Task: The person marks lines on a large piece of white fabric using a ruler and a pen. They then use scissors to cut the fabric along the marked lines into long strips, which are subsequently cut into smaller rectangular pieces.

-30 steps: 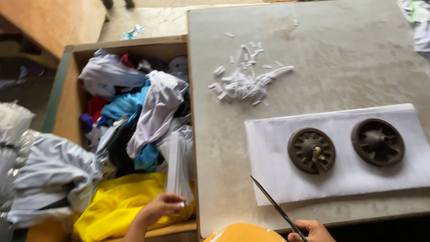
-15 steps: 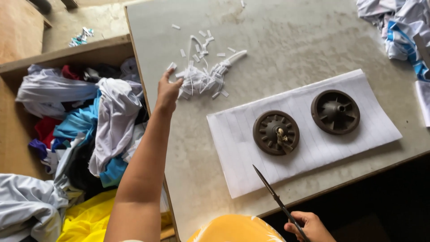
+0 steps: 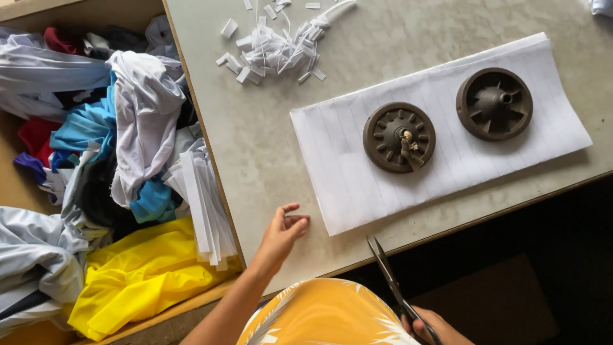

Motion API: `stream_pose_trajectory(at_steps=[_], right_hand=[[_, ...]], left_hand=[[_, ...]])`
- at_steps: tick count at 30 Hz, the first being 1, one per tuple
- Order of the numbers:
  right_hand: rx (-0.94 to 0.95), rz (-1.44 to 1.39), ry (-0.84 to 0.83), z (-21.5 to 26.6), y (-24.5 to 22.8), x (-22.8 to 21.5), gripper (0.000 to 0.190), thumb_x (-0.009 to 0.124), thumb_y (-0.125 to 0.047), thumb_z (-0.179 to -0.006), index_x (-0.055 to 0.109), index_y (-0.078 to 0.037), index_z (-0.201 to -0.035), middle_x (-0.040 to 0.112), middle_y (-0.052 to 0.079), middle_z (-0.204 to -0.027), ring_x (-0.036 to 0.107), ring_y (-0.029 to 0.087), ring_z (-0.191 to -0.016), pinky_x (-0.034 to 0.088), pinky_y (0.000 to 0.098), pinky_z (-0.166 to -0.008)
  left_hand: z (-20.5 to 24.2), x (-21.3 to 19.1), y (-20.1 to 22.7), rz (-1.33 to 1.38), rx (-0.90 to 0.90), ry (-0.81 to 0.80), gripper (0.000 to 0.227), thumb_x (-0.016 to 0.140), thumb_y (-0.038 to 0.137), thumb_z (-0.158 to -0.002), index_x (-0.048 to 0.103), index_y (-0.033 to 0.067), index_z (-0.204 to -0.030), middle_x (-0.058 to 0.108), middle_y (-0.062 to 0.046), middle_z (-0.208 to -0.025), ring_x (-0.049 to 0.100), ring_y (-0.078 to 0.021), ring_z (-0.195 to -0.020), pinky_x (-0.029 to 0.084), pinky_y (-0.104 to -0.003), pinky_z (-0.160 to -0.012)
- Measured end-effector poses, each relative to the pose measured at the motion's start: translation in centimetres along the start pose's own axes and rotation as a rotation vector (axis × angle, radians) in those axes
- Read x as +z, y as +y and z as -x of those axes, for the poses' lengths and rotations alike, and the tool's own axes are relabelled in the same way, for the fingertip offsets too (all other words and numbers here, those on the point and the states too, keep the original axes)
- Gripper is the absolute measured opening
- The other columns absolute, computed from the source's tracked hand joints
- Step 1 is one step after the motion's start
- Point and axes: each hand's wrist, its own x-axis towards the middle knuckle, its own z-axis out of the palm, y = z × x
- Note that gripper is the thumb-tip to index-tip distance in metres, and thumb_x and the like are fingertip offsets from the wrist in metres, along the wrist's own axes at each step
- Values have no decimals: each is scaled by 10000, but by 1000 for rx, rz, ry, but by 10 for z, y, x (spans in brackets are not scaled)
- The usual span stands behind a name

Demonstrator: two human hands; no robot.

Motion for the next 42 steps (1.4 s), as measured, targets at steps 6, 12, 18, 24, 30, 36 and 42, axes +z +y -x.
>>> stream_pose_trajectory(at_steps=[6, 12, 18, 24, 30, 36, 42], right_hand=[[-137, -122, -57, -48, -31, 32, 863, 575, -869, -599, 665, -40, -821, 628, 79, -744, 572, 169, -677, 449, 302, -652], [-125, -90, -30, -56, -68, 56, 878, 523, -893, -579, 642, -54, -806, 587, 60, -726, 539, 162, -665, 437, 299, -662], [-168, 12, 38, -60, -56, 62, 849, 490, -909, -596, 609, -89, -780, 581, 38, -731, 513, 134, -659, 418, 281, -622], [-189, 133, 103, -60, -64, 69, 844, 412, -930, -616, 571, -115, -764, 570, 5, -734, 485, 108, -666, 396, 265, -606], [-211, 85, 130, -66, -55, 70, 801, 473, -906, -638, 559, -116, -743, 552, 1, -693, 473, 99, -637, 373, 258, -581], [-213, 33, 167, -73, -48, 70, 763, 557, -856, -653, 553, -98, -737, 524, 10, -632, 461, 103, -579, 347, 260, -541], [-222, 45, 182, -73, -49, 73, 703, 572, -800, -717, 545, -97, -743, 482, -9, -638, 411, 100, -598, 337, 269, -555]], left_hand=[[31, 31, 25, -48, -77, 46, 504, 688, 199, -887, 521, 141, -1359, 723, -81, -1188, 647, -146, -1061, 504, -312, -982], [33, 55, 29, -174, 17, 64, 506, 736, 246, -872, 463, 178, -1292, 665, -87, -1148, 685, -172, -1050, 558, -339, -910], [16, 60, 9, -310, 245, 154, 534, 807, 158, -831, 478, 206, -1249, 504, -48, -1097, 626, -151, -908, 594, -301, -838], [13, 57, -8, -337, 225, 20, 173, 743, 70, -881, 760, 206, -986, 649, 25, -846, 623, -63, -728, 550, -208, -776], [8, 56, -8, -266, 129, 19, 161, 735, 33, -866, 790, 148, -965, 720, 13, -785, 688, -70, -740, 582, -200, -776], [10, 55, -6, -213, 108, 6, 145, 741, 23, -880, 770, 126, -977, 749, -15, -767, 727, -85, -732, 582, -203, -779], [9, 55, -11, -185, 134, 7, 153, 748, 22, -876, 772, 117, -993, 758, -23, -785, 728, -84, -751, 600, -210, -799]])
